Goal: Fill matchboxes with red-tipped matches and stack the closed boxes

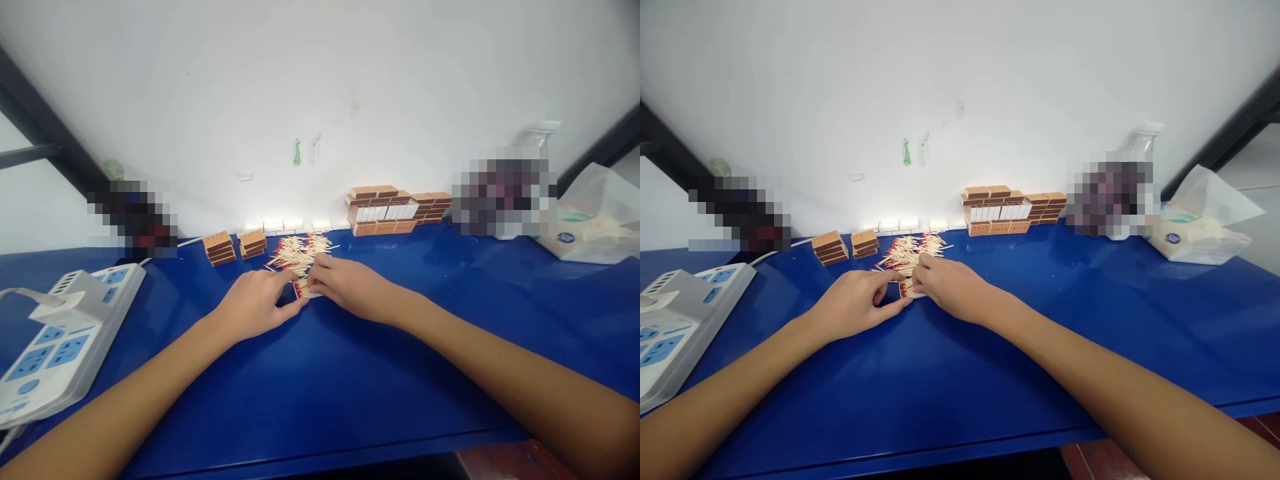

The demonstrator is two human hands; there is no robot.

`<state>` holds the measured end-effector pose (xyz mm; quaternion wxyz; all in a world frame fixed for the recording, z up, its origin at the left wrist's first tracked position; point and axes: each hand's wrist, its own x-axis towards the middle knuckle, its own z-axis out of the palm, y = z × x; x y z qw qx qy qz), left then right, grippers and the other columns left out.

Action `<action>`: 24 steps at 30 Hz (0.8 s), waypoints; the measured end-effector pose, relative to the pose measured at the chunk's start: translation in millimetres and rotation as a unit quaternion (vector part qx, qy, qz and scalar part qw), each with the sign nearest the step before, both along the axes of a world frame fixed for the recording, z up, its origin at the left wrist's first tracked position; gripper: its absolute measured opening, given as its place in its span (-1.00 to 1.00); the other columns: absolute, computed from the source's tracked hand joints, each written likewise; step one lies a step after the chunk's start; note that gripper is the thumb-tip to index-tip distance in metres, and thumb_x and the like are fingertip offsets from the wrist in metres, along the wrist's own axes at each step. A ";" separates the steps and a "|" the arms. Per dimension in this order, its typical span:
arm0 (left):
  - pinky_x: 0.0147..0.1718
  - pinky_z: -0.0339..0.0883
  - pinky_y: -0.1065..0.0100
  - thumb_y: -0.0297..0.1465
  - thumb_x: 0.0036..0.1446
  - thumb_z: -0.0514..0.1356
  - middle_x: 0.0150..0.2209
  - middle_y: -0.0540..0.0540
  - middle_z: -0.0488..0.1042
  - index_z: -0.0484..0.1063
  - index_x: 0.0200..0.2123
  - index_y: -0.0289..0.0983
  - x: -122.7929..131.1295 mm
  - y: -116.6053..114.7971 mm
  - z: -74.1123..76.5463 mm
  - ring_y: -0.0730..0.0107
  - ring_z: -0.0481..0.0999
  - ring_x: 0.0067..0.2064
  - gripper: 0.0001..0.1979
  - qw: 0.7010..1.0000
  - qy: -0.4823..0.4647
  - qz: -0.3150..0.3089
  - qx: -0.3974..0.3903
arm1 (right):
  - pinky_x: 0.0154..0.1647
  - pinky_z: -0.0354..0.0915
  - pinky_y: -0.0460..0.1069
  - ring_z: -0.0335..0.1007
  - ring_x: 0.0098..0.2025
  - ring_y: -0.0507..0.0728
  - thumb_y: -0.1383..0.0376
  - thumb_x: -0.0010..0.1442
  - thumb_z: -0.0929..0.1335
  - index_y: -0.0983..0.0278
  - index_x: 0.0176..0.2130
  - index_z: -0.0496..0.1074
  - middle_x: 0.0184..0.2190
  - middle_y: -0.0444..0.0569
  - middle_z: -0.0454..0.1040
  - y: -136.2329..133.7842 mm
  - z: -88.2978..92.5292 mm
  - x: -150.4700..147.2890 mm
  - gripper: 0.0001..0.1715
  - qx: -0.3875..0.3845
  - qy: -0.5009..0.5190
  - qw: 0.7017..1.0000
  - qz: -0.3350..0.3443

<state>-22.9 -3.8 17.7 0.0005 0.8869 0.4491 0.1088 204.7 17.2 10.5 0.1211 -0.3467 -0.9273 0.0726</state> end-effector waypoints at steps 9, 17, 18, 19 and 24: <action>-0.51 0.04 0.34 -0.08 0.32 0.17 -0.52 0.01 0.46 0.53 -0.08 -0.26 -0.4 -0.2 1.7 0.37 0.40 -0.52 -0.63 1.000 -0.002 0.000 0.001 | -0.25 0.19 -0.01 0.33 -0.24 0.10 0.30 0.48 0.24 0.31 -0.13 0.48 -0.14 0.05 0.41 -1.0 1.1 0.8 -0.75 0.035 0.008 0.999 0.002; -0.48 0.07 0.34 -0.10 0.31 0.19 -0.53 0.02 0.47 0.54 -0.02 -0.26 0.4 -1.4 1.6 0.35 0.43 -0.49 -0.62 1.000 -0.011 0.006 -0.013 | -0.27 0.15 -0.02 0.37 -0.27 0.09 0.25 0.40 0.35 0.27 -0.19 0.47 -0.23 -0.02 0.49 20.1 -4.1 8.7 -0.86 0.066 0.085 0.982 -0.154; -0.48 0.07 0.34 -0.10 0.31 0.18 -0.53 0.02 0.47 0.55 -0.03 -0.26 0.7 -1.5 1.6 0.35 0.43 -0.49 -0.62 1.000 -0.010 0.006 -0.016 | -0.27 0.15 -0.01 0.38 -0.27 0.10 0.22 0.39 0.36 0.27 -0.18 0.47 -0.22 -0.01 0.50 25.6 -7.5 10.6 -0.85 0.064 0.086 0.978 -0.180; -0.48 0.07 0.34 -0.10 0.31 0.19 -0.53 0.02 0.46 0.55 -0.04 -0.26 1.0 -1.6 1.6 0.35 0.43 -0.49 -0.62 1.000 -0.010 0.005 -0.017 | -0.27 0.16 -0.01 0.39 -0.26 0.11 0.19 0.37 0.38 0.27 -0.16 0.48 -0.20 0.00 0.50 30.8 -10.9 12.1 -0.82 0.058 0.084 0.975 -0.198; -0.47 0.08 0.34 -0.09 0.31 0.19 -0.52 0.02 0.46 0.55 -0.04 -0.24 1.0 -1.4 0.5 0.35 0.44 -0.47 -0.63 1.000 -0.016 0.003 -0.018 | -0.22 0.20 -0.01 0.43 -0.19 0.13 0.18 0.37 0.39 0.25 -0.15 0.50 -0.15 0.01 0.50 44.7 -21.1 12.1 -0.81 0.045 0.083 0.973 -0.213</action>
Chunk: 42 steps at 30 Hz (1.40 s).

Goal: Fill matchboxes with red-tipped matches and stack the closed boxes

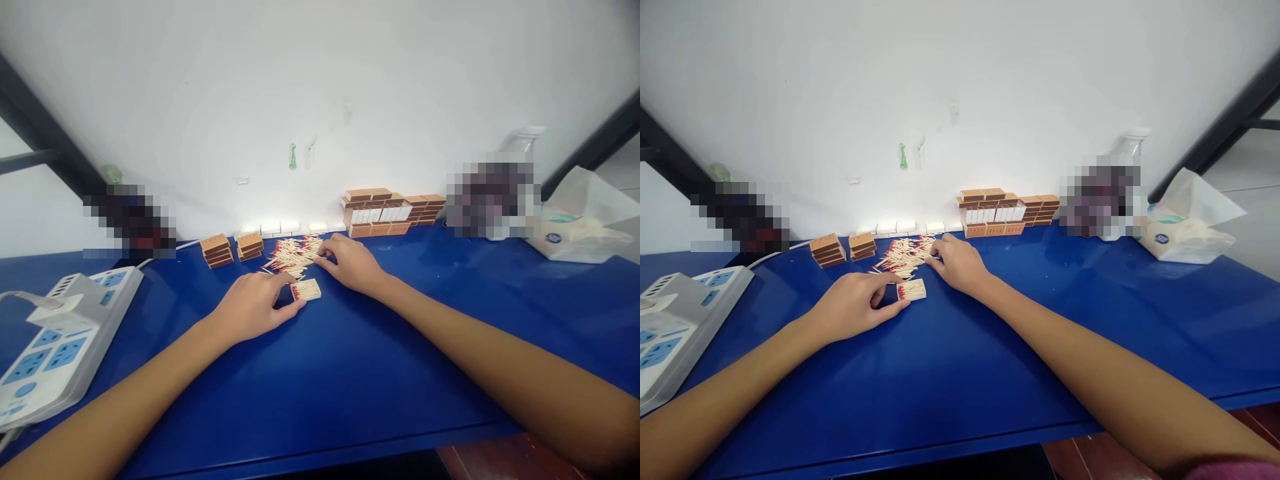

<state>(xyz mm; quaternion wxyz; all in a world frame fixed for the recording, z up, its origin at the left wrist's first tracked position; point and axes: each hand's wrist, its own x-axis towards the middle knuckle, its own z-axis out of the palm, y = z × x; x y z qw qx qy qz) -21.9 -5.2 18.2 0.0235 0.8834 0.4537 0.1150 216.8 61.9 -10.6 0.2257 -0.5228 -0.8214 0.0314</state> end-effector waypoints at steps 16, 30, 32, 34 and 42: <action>-0.47 0.10 0.34 -0.07 0.30 0.19 -0.53 0.03 0.47 0.55 -0.03 -0.23 -1.1 1.3 -1.2 0.36 0.45 -0.49 -0.61 1.000 -0.005 0.003 0.001 | -0.28 0.17 -0.01 0.43 -0.21 0.14 0.22 0.41 0.35 0.25 -0.26 0.46 -0.18 0.02 0.51 5.0 0.4 -8.7 -0.80 -0.005 -0.003 1.000 -0.022; -0.49 0.08 0.34 -0.06 0.31 0.18 -0.55 0.02 0.45 0.57 -0.06 -0.26 -2.0 1.7 0.2 0.36 0.44 -0.50 -0.60 1.000 -0.001 0.006 0.011 | -0.20 0.20 -0.02 0.39 -0.23 0.12 0.29 0.39 0.36 0.27 -0.25 0.44 -0.21 0.01 0.49 4.8 13.2 10.5 -0.86 -0.004 0.025 0.999 0.044; -0.49 0.08 0.34 -0.07 0.31 0.18 -0.55 0.02 0.46 0.57 -0.06 -0.26 -2.3 1.8 0.3 0.36 0.44 -0.50 -0.60 1.000 0.000 0.006 0.014 | -0.22 0.20 -0.03 0.37 -0.27 0.10 0.27 0.38 0.37 0.26 -0.28 0.43 -0.25 -0.02 0.48 3.1 17.0 13.3 -0.84 -0.010 0.046 0.995 0.088; -0.48 0.07 0.34 -0.08 0.31 0.19 -0.54 0.02 0.47 0.57 -0.05 -0.26 -2.6 2.0 0.3 0.36 0.43 -0.50 -0.61 1.000 -0.002 0.005 0.015 | -0.23 0.20 -0.04 0.35 -0.29 0.08 0.25 0.38 0.37 0.26 -0.29 0.43 -0.27 -0.04 0.47 -1.3 21.4 13.0 -0.82 -0.024 0.063 0.989 0.128; -0.48 0.05 0.35 -0.07 0.31 0.18 -0.54 0.02 0.46 0.56 -0.06 -0.25 -1.9 1.9 0.5 0.36 0.42 -0.50 -0.61 1.000 -0.001 0.007 0.008 | -0.21 0.22 -0.03 0.36 -0.21 0.09 0.30 0.41 0.36 0.26 -0.22 0.46 -0.22 -0.02 0.48 -29.7 30.4 -2.3 -0.89 -0.068 0.010 0.971 0.229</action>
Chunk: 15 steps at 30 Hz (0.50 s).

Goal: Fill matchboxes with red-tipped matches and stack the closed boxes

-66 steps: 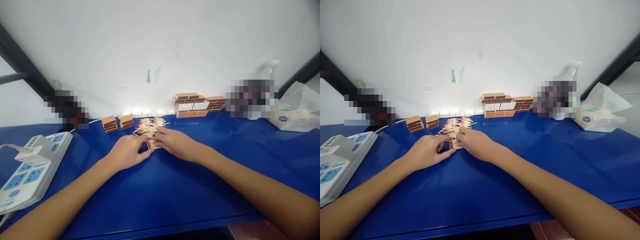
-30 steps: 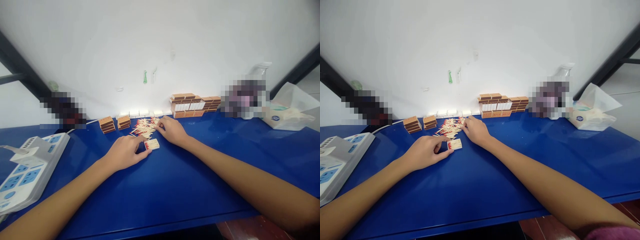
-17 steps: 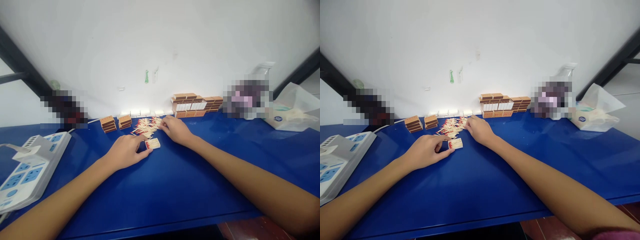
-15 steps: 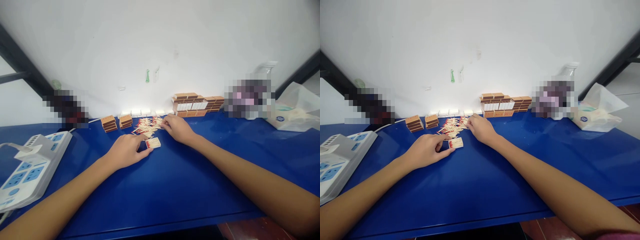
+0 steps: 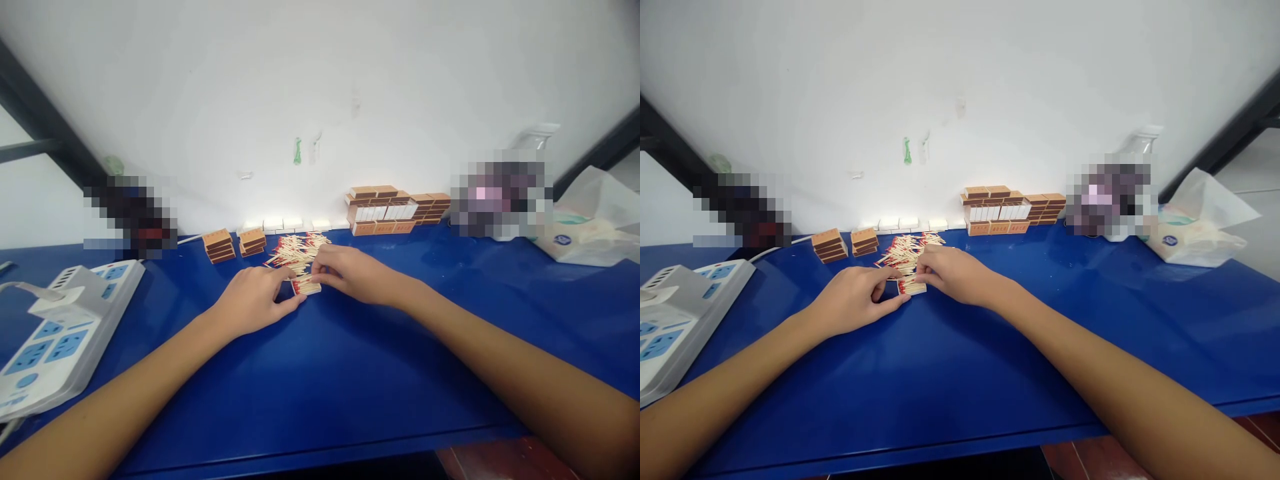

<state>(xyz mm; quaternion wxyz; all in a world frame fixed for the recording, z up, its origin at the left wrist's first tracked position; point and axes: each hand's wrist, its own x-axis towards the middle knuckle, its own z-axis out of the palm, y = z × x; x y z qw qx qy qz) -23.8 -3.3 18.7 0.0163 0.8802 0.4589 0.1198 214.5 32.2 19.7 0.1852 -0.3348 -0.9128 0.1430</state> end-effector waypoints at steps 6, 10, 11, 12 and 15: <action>-0.47 0.07 0.34 -0.09 0.31 0.19 -0.54 0.03 0.44 0.55 -0.08 -0.25 -0.1 1.0 -1.7 0.37 0.42 -0.49 -0.64 1.000 -0.007 -0.009 -0.002 | -0.19 0.23 -0.02 0.37 -0.22 0.08 0.31 0.43 0.33 0.29 -0.18 0.47 -0.18 0.00 0.44 -7.4 -8.5 -5.6 -0.87 0.023 -0.025 0.999 0.003; -0.48 0.06 0.35 -0.08 0.30 0.19 -0.54 0.04 0.44 0.55 -0.06 -0.24 -0.9 1.8 -2.6 0.38 0.41 -0.49 -0.63 1.000 -0.007 -0.008 -0.004 | -0.19 0.22 -0.03 0.37 -0.21 0.08 0.31 0.42 0.34 0.29 -0.16 0.49 -0.19 -0.02 0.45 -4.9 -10.3 -3.7 -0.88 0.020 -0.012 1.000 0.008; -0.48 0.05 0.35 -0.08 0.30 0.19 -0.54 0.05 0.44 0.55 -0.05 -0.23 -1.1 2.0 -2.8 0.38 0.41 -0.50 -0.63 1.000 -0.007 -0.007 -0.004 | -0.19 0.22 -0.02 0.37 -0.20 0.09 0.31 0.42 0.35 0.28 -0.15 0.50 -0.18 -0.02 0.45 -4.3 -10.0 -3.1 -0.88 0.018 -0.004 1.000 0.009; -0.48 0.05 0.35 -0.08 0.30 0.19 -0.54 0.05 0.44 0.55 -0.05 -0.23 -1.2 2.2 -2.9 0.38 0.41 -0.50 -0.63 1.000 -0.008 -0.007 -0.004 | -0.18 0.22 -0.02 0.37 -0.19 0.09 0.31 0.41 0.35 0.28 -0.15 0.51 -0.19 -0.02 0.45 -3.8 -9.5 -2.6 -0.88 0.016 0.006 1.000 0.011; -0.48 0.05 0.35 -0.08 0.31 0.19 -0.54 0.04 0.44 0.55 -0.07 -0.24 -1.6 2.2 -3.0 0.38 0.40 -0.50 -0.63 1.000 -0.010 -0.011 -0.001 | -0.18 0.23 -0.01 0.35 -0.20 0.09 0.31 0.40 0.36 0.27 -0.16 0.53 -0.22 -0.03 0.43 -3.6 -7.9 -2.1 -0.88 0.010 0.028 0.999 0.011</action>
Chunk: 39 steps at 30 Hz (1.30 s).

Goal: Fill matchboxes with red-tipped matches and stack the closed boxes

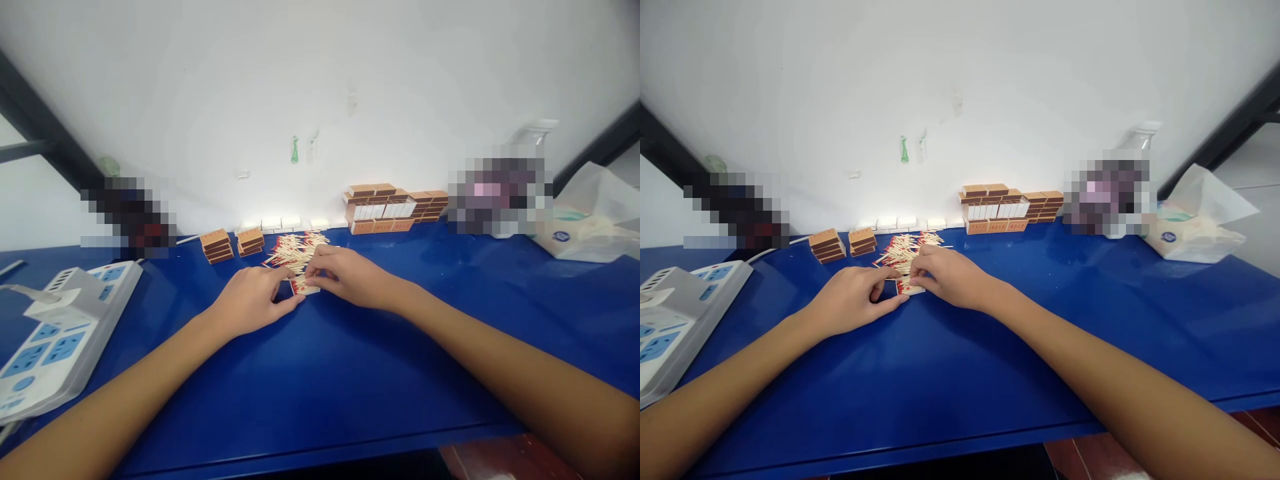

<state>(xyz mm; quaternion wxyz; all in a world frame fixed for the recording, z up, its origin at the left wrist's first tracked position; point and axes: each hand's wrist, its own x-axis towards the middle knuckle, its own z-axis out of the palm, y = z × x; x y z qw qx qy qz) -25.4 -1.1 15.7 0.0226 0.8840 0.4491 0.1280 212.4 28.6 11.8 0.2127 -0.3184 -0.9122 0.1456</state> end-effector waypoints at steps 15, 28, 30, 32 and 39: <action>-0.49 0.03 0.36 -0.05 0.30 0.18 -0.56 0.03 0.44 0.56 -0.10 -0.24 0.4 -1.8 1.1 0.38 0.41 -0.51 -0.61 1.000 -0.005 0.000 0.000 | -0.19 0.21 -0.02 0.34 -0.21 0.08 0.39 0.33 0.39 0.27 -0.22 0.51 -0.21 -0.04 0.45 3.8 8.8 5.6 -0.94 -0.040 -0.034 0.999 -0.011; -0.50 0.03 0.35 -0.07 0.30 0.18 -0.54 0.03 0.45 0.57 -0.07 -0.24 0.6 -1.3 1.4 0.38 0.40 -0.52 -0.61 1.000 0.004 -0.001 0.003 | -0.29 0.17 -0.04 0.34 -0.30 0.06 0.30 0.36 0.41 0.27 -0.22 0.47 -0.33 -0.09 0.50 1.3 14.2 4.8 -0.93 -0.099 -0.037 0.994 -0.039; -0.50 0.02 0.35 -0.06 0.30 0.19 -0.55 0.04 0.44 0.57 -0.07 -0.24 0.5 -1.0 1.2 0.37 0.41 -0.51 -0.61 1.000 0.006 0.003 0.003 | -0.29 0.16 -0.03 0.34 -0.31 0.06 0.31 0.36 0.40 0.27 -0.26 0.47 -0.33 -0.08 0.52 1.0 15.6 5.3 -0.89 -0.100 -0.045 0.993 -0.049; -0.49 0.03 0.35 -0.06 0.29 0.19 -0.56 0.04 0.43 0.57 -0.07 -0.23 0.4 -0.8 0.9 0.36 0.42 -0.50 -0.62 1.000 0.005 0.005 0.001 | -0.28 0.16 -0.03 0.34 -0.30 0.07 0.31 0.37 0.38 0.27 -0.30 0.45 -0.32 -0.06 0.53 1.1 15.0 4.5 -0.85 -0.096 -0.046 0.993 -0.051; -0.49 0.04 0.36 -0.07 0.30 0.19 -0.54 0.03 0.46 0.56 -0.06 -0.23 0.1 -1.3 0.0 0.38 0.42 -0.50 -0.62 1.000 0.003 -0.003 0.009 | -0.27 0.14 -0.04 0.32 -0.30 0.06 0.32 0.35 0.41 0.27 -0.29 0.43 -0.34 -0.09 0.49 2.0 7.2 -0.1 -0.87 -0.081 -0.034 0.996 -0.033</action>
